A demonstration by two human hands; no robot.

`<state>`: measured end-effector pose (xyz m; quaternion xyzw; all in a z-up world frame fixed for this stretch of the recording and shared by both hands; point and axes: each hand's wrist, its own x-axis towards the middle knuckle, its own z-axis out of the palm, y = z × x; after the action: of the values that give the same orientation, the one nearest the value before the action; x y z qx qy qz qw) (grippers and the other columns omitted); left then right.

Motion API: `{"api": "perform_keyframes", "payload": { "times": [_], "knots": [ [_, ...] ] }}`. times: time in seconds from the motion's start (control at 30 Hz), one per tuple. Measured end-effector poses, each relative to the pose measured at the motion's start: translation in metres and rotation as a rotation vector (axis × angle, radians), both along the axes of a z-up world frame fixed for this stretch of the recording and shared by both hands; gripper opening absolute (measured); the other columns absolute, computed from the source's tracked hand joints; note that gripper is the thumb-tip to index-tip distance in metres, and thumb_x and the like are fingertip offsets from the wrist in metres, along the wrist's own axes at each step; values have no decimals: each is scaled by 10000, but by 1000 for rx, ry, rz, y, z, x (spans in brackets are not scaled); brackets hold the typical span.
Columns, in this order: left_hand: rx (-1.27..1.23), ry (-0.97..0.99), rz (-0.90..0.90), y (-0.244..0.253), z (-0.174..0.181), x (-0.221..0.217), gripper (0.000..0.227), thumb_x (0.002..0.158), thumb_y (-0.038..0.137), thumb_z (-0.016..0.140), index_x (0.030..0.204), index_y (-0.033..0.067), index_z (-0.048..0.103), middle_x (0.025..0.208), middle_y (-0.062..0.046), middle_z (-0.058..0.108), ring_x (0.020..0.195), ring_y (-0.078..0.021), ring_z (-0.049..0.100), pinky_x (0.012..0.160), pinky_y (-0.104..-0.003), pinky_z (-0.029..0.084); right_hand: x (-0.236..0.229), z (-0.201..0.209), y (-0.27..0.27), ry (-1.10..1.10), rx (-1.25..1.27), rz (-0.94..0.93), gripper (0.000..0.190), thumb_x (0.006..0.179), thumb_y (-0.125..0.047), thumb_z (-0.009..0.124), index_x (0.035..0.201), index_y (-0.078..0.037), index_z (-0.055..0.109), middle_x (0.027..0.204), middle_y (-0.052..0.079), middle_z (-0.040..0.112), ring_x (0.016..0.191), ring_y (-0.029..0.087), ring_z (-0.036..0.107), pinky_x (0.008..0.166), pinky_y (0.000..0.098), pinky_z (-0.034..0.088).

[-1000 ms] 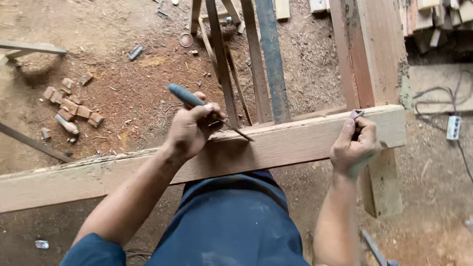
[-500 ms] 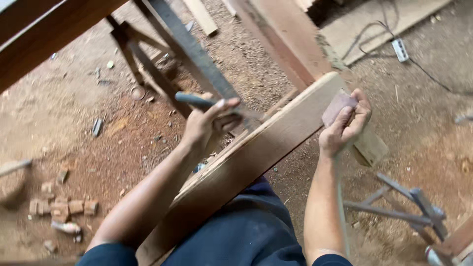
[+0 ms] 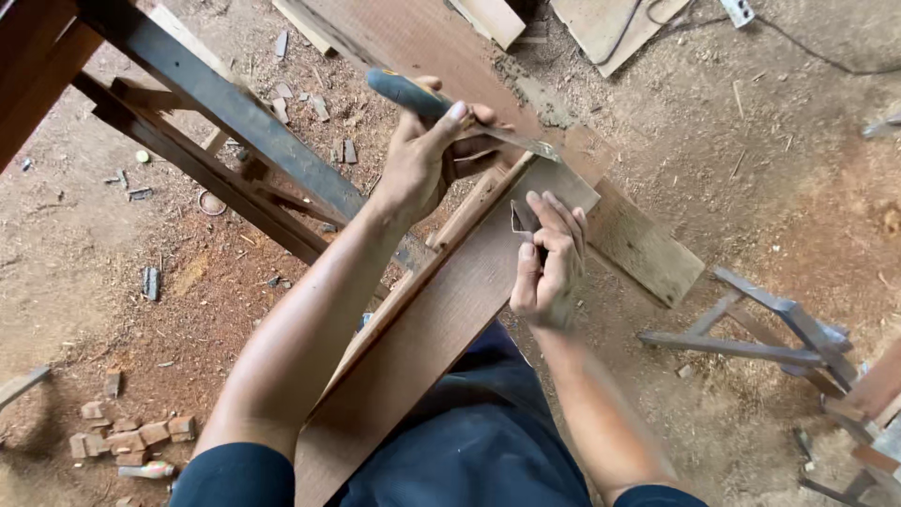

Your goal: The person sands the surface and edges of a wooden frame by hand using a small piece of sandpaper while holding a putty knife to clean or scrape the wood.

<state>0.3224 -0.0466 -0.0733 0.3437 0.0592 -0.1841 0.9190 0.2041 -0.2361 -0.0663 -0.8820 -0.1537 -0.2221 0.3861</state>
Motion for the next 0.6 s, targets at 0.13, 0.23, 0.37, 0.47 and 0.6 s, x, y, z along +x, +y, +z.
{"api": "perform_keyframes", "payload": {
  "times": [0.13, 0.23, 0.37, 0.47, 0.6],
  "knots": [
    [-22, 78, 10, -1, 0, -6, 551, 1047, 223, 531, 1419, 191, 127, 1190, -156, 650, 1111, -319, 716, 958, -498, 631, -3, -1, -4, -19, 25, -1, 84, 1044, -109, 415, 1028, -57, 478, 1387, 240, 627, 1394, 335, 535, 1294, 475, 230],
    [37, 63, 0, 2, -2, -5, 537, 1058, 234, 542, 1411, 155, 145, 1207, -160, 655, 1097, -324, 718, 945, -506, 639, -1, 0, -3, -22, 50, 17, 110, 1064, -130, 409, 1028, -50, 476, 1370, 251, 628, 1381, 340, 541, 1293, 474, 219],
    [10, 81, 21, 0, -8, -5, 547, 1047, 238, 554, 1408, 146, 152, 1205, -172, 653, 1095, -338, 723, 930, -498, 643, -3, 2, -1, -17, 56, 1, 135, 1082, -152, 398, 1028, -49, 466, 1356, 248, 638, 1362, 338, 569, 1301, 470, 226],
    [-42, 115, 55, -2, -12, -7, 559, 1033, 228, 563, 1407, 151, 154, 1191, -190, 651, 1077, -357, 722, 899, -494, 628, -1, -2, -2, -44, 73, 5, 138, 1084, -159, 408, 1025, -51, 471, 1348, 251, 643, 1352, 350, 567, 1300, 465, 228],
    [-40, 148, 71, -2, -10, -10, 565, 1031, 224, 561, 1414, 152, 151, 1183, -189, 651, 1077, -359, 723, 896, -489, 658, 0, -5, -3, -54, 89, 13, 128, 1082, -153, 406, 1020, -55, 461, 1331, 252, 645, 1345, 346, 573, 1303, 471, 225]
  ]
}}
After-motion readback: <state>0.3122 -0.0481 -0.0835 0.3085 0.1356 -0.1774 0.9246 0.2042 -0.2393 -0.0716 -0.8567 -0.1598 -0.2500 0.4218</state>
